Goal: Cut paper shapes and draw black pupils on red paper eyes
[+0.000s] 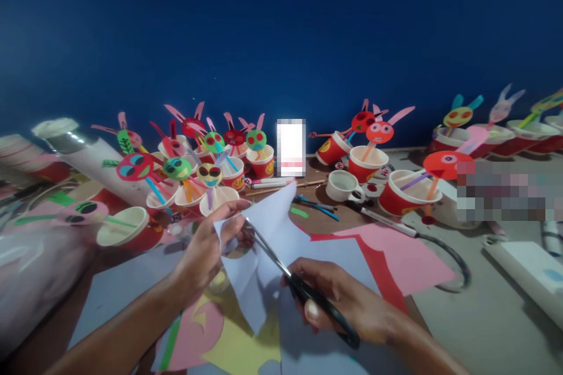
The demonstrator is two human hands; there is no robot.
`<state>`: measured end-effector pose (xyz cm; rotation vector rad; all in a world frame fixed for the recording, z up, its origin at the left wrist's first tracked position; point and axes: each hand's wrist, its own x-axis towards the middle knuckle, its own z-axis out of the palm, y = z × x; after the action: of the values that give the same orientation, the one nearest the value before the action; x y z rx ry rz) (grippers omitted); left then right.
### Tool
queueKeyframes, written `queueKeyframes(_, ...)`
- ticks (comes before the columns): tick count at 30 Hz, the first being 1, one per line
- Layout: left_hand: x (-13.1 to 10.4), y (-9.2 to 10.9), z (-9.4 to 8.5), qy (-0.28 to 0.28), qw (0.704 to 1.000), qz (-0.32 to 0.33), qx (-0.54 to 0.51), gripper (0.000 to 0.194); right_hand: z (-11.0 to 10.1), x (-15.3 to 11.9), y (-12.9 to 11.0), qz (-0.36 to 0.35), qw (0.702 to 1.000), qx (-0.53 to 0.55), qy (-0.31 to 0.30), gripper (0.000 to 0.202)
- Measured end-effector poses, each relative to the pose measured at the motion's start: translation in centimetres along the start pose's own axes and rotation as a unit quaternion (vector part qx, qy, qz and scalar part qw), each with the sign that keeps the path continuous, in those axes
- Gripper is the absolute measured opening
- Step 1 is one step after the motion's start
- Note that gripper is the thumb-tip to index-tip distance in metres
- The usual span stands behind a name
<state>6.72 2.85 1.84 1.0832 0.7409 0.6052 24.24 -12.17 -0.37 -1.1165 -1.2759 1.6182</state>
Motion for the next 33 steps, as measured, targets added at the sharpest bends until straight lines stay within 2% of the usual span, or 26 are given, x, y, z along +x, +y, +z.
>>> queueKeyframes(5,0.2,-0.9,0.3,0.022,0.999,0.013,-0.029,0.03,0.5,0.3,0.0,-0.013,1.0,-0.015,0.024,0.051)
queueKeyframes(11,0.4,-1.9,-0.4,0.044,0.998,0.032,-0.018,0.025,0.9,0.6,-0.1,-0.011,0.999,-0.007,0.038,0.052)
queueKeyframes(17,0.2,-1.5,-0.1,0.041,0.998,0.046,-0.002,0.034,0.9,0.7,0.2,-0.012,0.999,-0.005,0.033,0.053)
queueKeyframes(25,0.3,-1.6,0.5,0.093,0.994,0.053,-0.009,0.021,0.9,0.9,1.2,-0.027,0.999,0.002,0.036,0.052)
queueKeyframes(29,-0.1,-1.9,1.0,0.089,0.995,0.035,-0.014,0.019,1.5,1.4,1.0,-0.035,0.998,-0.001,0.061,0.055)
queueKeyframes(33,-0.9,-2.0,1.7,0.071,0.997,-0.009,0.004,0.019,2.2,1.9,0.4,-0.045,0.995,-0.021,0.089,0.056)
